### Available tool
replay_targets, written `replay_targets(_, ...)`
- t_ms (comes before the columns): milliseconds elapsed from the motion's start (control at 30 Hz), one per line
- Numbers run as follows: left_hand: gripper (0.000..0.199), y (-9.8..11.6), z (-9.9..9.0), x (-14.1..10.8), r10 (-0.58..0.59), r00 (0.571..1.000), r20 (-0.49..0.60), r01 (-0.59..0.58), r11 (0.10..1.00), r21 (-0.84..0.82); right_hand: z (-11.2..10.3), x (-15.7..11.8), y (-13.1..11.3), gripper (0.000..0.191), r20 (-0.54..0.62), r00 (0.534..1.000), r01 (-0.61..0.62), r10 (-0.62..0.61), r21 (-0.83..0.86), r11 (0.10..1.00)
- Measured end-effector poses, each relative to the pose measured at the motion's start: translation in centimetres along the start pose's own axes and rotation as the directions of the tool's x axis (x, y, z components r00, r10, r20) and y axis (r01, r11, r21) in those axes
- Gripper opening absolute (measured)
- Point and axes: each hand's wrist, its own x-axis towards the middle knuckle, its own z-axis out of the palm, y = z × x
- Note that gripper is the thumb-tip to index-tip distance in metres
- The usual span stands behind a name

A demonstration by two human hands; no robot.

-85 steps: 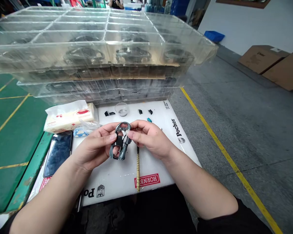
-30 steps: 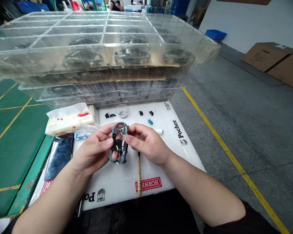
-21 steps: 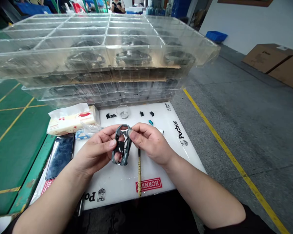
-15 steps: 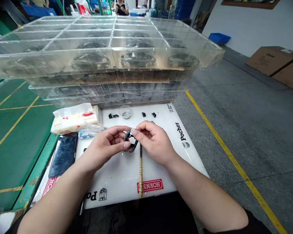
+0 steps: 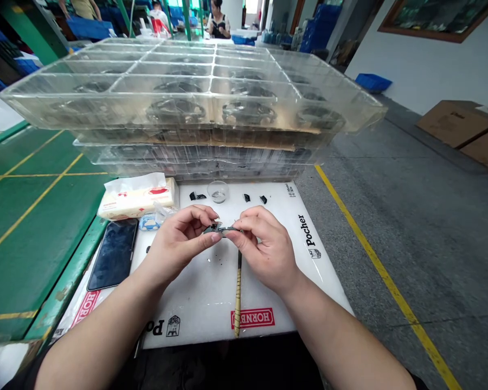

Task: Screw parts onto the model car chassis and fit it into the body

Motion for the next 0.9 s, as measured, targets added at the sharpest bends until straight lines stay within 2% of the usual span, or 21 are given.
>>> replay_targets(133,0.039,0.3,0.1,-0.2,-0.124,0.992,0.026,0.126,0.989,-0.079,0.1,0.0,0.0,0.007,-0.002,0.999,-0.048,0.048,-0.015,0.999)
replay_targets(300,0.044,1.1,0.3,-0.3,-0.313,0.948,0.053,0.316,0.923,-0.219,0.2,0.2,0.4,0.015,-0.057,0.968,-0.235,0.243,0.111,0.966)
replay_targets(433,0.053,1.1,0.2,-0.2,-0.436,0.896,0.087,0.443,0.861,-0.251,0.4,0.2,1.2,0.033,0.007,0.875,-0.46,0.483,0.317,0.829)
replay_targets(500,0.054,0.8,0.2,-0.2,-0.487,0.864,0.126,0.503,0.824,-0.262,0.5,0.2,1.5,0.04,0.026,0.83,-0.526,0.557,0.365,0.768)
replay_targets(633,0.055,0.6,0.4,-0.2,-0.518,0.837,0.176,0.547,0.786,-0.287,0.7,0.4,1.7,0.043,0.018,0.802,-0.555,0.597,0.39,0.735)
replay_targets(900,0.051,1.0,0.5,-0.2,-0.55,0.823,0.141,0.565,0.772,-0.291,0.7,0.6,1.7,0.046,0.053,0.788,-0.583,0.614,0.384,0.716)
